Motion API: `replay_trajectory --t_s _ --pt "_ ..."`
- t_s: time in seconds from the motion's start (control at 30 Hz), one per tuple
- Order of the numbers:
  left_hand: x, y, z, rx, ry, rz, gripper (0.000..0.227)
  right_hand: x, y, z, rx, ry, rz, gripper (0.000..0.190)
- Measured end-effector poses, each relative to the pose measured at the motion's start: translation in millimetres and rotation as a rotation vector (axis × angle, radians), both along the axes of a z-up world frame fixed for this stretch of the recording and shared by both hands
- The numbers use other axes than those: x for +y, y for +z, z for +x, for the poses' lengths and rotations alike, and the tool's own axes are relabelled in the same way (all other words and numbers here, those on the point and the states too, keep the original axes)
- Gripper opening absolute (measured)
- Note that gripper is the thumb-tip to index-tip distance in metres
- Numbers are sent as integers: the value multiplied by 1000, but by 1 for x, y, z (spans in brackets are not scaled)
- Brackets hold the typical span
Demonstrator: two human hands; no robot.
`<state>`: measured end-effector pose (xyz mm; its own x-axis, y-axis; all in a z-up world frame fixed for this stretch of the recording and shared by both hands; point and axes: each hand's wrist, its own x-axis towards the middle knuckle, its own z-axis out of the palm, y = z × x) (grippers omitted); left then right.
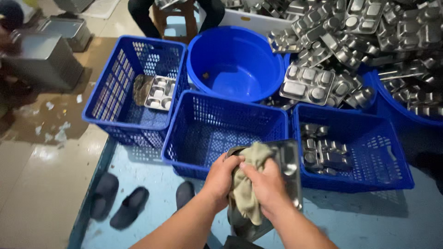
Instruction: The person wipes stainless steel compartmentalized trays with a cloth, picking them from a large pile and placing them into a blue basket. The person handles the trays one at a time, wiping the surfaces and compartments before stacking them.
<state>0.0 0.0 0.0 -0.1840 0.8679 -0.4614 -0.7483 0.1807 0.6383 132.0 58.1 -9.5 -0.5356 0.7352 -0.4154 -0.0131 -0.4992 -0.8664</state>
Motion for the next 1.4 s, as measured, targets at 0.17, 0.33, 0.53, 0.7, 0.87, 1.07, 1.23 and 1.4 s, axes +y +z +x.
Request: replay_trajectory --t_s 0.17,0.33,0.53,0.7,0.87,1.07,1.23,1.4 --pt "29 41 -49 26 30 -55 43 1 40 -42 -363 328 604 58" --pt "51 52 -94 515 -111 -170 47 13 86 -81 -456 527 624 55" --pt "72 66 -89 193 -91 10 44 88 94 -53 -110 -294 9 40" --pt "113 75 -72 150 -152 167 39 110 69 -28 -831 -96 682 42" --pt "123 67 -57 255 -289 163 41 97 46 -21 -570 -159 804 44" --pt "132 78 -26 69 -203 23 44 148 68 53 -182 -519 157 39" --pt "150 74 24 72 -169 167 44 203 26 100 -993 -87 989 56" --pt "157 74 43 170 -144 219 44 230 25 119 -646 -213 160 36"
